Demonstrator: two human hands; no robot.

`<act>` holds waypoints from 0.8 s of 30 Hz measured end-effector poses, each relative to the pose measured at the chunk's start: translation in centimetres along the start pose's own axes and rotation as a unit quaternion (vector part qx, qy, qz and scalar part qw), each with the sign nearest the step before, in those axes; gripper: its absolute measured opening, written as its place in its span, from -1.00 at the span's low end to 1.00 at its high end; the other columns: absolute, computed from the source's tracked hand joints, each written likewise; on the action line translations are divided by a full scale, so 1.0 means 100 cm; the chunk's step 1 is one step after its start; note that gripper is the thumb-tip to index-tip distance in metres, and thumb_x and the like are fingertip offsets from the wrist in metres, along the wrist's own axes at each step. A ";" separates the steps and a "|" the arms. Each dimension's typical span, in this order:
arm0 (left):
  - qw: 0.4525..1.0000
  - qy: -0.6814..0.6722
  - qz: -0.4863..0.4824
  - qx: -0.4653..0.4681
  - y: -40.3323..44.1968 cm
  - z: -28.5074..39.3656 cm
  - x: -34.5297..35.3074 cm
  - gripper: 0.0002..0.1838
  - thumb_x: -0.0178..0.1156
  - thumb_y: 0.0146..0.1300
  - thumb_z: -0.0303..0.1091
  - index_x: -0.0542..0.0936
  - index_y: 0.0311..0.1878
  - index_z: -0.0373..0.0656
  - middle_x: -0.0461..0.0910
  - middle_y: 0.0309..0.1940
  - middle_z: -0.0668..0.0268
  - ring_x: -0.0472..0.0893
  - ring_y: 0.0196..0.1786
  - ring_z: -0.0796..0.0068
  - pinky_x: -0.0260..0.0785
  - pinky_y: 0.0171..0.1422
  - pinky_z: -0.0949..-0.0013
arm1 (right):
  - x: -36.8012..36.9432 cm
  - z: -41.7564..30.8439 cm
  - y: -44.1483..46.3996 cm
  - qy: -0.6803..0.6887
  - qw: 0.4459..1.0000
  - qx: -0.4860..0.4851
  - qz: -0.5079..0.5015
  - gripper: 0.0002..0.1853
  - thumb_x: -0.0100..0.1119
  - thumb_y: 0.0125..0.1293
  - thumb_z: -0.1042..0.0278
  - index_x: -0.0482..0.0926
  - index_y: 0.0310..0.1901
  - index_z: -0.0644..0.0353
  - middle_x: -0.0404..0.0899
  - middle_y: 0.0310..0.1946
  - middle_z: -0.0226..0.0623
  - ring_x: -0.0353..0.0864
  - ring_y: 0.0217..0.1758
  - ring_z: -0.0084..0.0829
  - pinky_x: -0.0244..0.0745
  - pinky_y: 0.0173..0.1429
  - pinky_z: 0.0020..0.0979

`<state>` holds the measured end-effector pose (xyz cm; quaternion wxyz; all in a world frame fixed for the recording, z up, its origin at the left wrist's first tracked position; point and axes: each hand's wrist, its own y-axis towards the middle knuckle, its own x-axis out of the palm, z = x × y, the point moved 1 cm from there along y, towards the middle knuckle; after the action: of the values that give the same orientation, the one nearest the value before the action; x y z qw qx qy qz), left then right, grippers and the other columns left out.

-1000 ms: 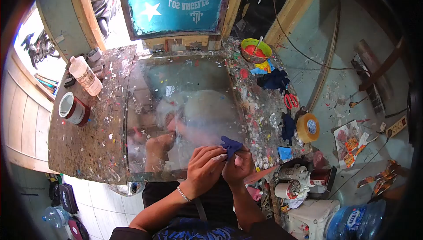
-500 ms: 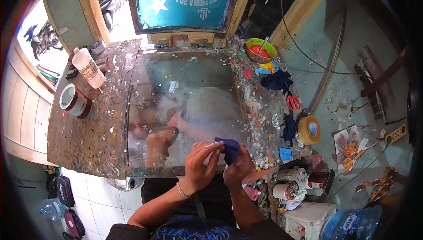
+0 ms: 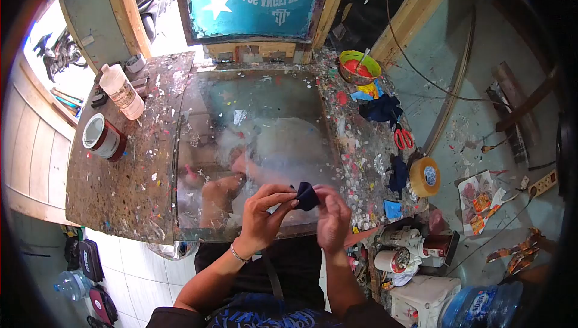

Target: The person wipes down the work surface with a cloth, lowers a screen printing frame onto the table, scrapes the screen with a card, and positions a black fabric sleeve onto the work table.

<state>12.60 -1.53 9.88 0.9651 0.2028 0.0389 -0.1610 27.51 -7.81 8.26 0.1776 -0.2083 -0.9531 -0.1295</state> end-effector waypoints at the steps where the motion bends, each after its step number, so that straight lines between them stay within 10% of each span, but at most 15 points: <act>1: 1.000 0.018 -0.007 0.002 0.000 -0.002 -0.001 -0.81 0.37 0.10 -0.55 0.71 -0.17 -0.21 0.62 -0.24 0.22 0.64 -0.22 0.34 0.46 -0.10 0.34 | 0.005 -0.011 0.004 0.001 1.000 0.001 -0.001 -0.76 0.08 0.43 0.39 0.58 -0.06 0.42 0.53 0.00 -0.24 0.54 0.07 -0.45 0.42 0.20 -0.43; 9: 0.990 -0.045 -0.102 -0.088 -0.006 0.002 -0.006 -0.88 0.27 0.29 -0.42 0.65 -0.20 -0.28 0.62 -0.39 0.29 0.58 -0.30 0.49 0.39 -0.21 0.37 | 0.001 -0.023 0.011 -0.236 0.953 -0.029 -0.186 -0.74 0.38 0.18 0.46 0.68 -0.07 0.24 0.66 -0.22 -0.24 0.65 -0.14 -0.42 0.51 -0.03 -0.44; 17: 0.859 -0.403 0.004 -0.316 -0.025 -0.021 0.016 -0.83 0.25 0.35 -0.36 0.68 -0.22 -0.30 0.66 -0.35 0.40 0.52 -0.32 0.72 0.38 -0.15 0.56 | 0.010 -0.017 -0.004 -0.351 0.918 -0.156 -0.098 -0.84 0.31 0.21 0.49 0.68 -0.17 0.28 0.65 -0.36 -0.20 0.66 -0.33 -0.30 0.53 -0.22 -0.38; 24: 0.910 -0.294 0.070 -0.285 -0.027 -0.004 0.022 -0.86 0.28 0.32 -0.43 0.69 -0.15 -0.30 0.66 -0.34 0.40 0.55 -0.31 0.68 0.39 -0.11 0.59 | 0.018 -0.020 -0.006 -0.402 0.891 -0.203 -0.054 -0.89 0.27 0.22 0.48 0.63 -0.24 0.29 0.60 -0.35 -0.16 0.64 -0.33 -0.22 0.54 -0.23 -0.33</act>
<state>13.80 -4.39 8.15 0.9584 -0.1355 -0.2162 -0.1276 26.32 -8.34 10.64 -0.2741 -0.2225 -0.9056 -0.2353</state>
